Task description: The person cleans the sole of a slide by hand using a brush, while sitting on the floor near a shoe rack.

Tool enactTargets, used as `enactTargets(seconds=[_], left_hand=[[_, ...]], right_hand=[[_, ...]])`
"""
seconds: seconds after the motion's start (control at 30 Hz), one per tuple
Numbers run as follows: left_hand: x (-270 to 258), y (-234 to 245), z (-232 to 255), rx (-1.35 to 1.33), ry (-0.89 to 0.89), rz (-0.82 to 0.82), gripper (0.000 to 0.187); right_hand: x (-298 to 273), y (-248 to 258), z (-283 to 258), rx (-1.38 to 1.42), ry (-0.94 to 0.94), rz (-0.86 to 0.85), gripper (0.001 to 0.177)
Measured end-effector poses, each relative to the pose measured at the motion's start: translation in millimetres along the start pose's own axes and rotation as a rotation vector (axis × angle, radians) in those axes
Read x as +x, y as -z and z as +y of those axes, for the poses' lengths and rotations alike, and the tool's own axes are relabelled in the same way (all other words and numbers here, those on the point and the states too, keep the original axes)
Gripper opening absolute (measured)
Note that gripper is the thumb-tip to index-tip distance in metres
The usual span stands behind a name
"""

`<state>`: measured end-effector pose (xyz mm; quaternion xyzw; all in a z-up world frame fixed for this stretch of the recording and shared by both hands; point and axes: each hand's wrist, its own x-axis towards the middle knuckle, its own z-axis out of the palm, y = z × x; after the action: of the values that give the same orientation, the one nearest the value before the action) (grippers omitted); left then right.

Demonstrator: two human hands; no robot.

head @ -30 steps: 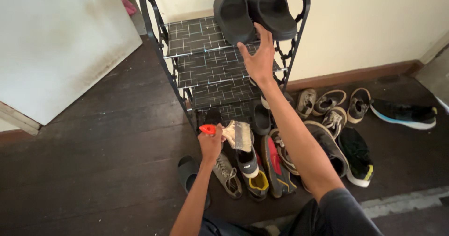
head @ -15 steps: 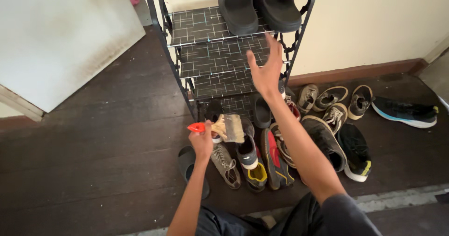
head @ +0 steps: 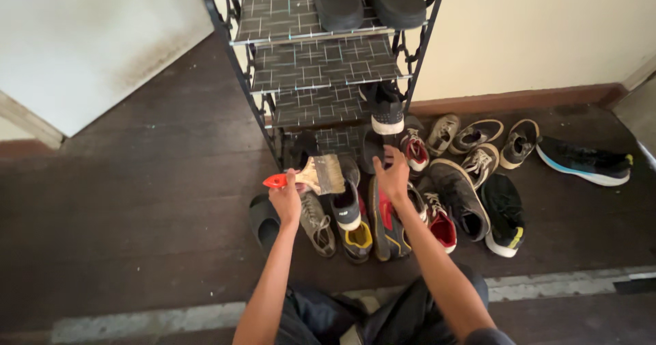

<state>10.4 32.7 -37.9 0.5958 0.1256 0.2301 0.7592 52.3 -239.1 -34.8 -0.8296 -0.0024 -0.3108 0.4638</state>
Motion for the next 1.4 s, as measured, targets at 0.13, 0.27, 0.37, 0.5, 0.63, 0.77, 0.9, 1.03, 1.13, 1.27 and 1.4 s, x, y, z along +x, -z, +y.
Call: enactTargets(seconds=[0.13, 0.27, 0.37, 0.5, 0.63, 0.77, 0.9, 1.03, 1.13, 1.27, 1.4], left_hand=[[-10.7, 7.0, -7.2, 0.069, 0.048, 0.049, 0.033], [-17.6, 20.4, -11.4, 0.028, 0.031, 0.09, 0.034], [-19.9, 33.6, -13.9, -0.021, 0.005, 0.127, 0.035], [-18.6, 56.6, -2.2, -0.072, -0.036, 0.219, 0.035], [-12.2, 89.4, 10.5, -0.086, -0.07, 0.278, 0.033], [-5.8, 129.2, 16.7, -0.114, -0.101, 0.346, 0.032], [-1.1, 170.5, 19.5, -0.117, -0.137, 0.425, 0.031], [6.4, 202.1, 18.2, -0.035, -0.158, 0.452, 0.032], [5.6, 218.2, 14.3, -0.053, -0.11, 0.486, 0.034], [3.3, 235.4, 14.0, -0.049, -0.122, 0.488, 0.035], [0.4, 249.4, 15.1, -0.063, -0.116, 0.51, 0.034]], right_hand=[[-31.5, -4.7, 28.9, 0.055, -0.145, -0.06, 0.045], [-55.8, -10.5, 43.8, 0.035, 0.001, -0.088, 0.041], [-68.6, -21.1, 45.7, 0.0, -0.018, -0.176, 0.043], [-84.5, -41.5, 34.0, 0.156, -0.046, -0.22, 0.039], [-96.5, -66.6, 13.7, 0.078, -0.044, -0.292, 0.041], [-114.2, -90.1, -15.9, 0.104, -0.026, -0.371, 0.043], [-132.9, -105.2, -47.5, 0.119, 0.125, -0.384, 0.044], [-150.9, -131.1, -68.4, 0.141, 0.226, -0.387, 0.037], [-173.8, -161.1, -65.2, 0.057, 0.185, -0.444, 0.037], [-211.5, -206.7, -47.9, -0.206, -0.02, -0.791, 0.05], [-234.4, -233.1, -42.0, -0.41, -0.193, -0.906, 0.055]])
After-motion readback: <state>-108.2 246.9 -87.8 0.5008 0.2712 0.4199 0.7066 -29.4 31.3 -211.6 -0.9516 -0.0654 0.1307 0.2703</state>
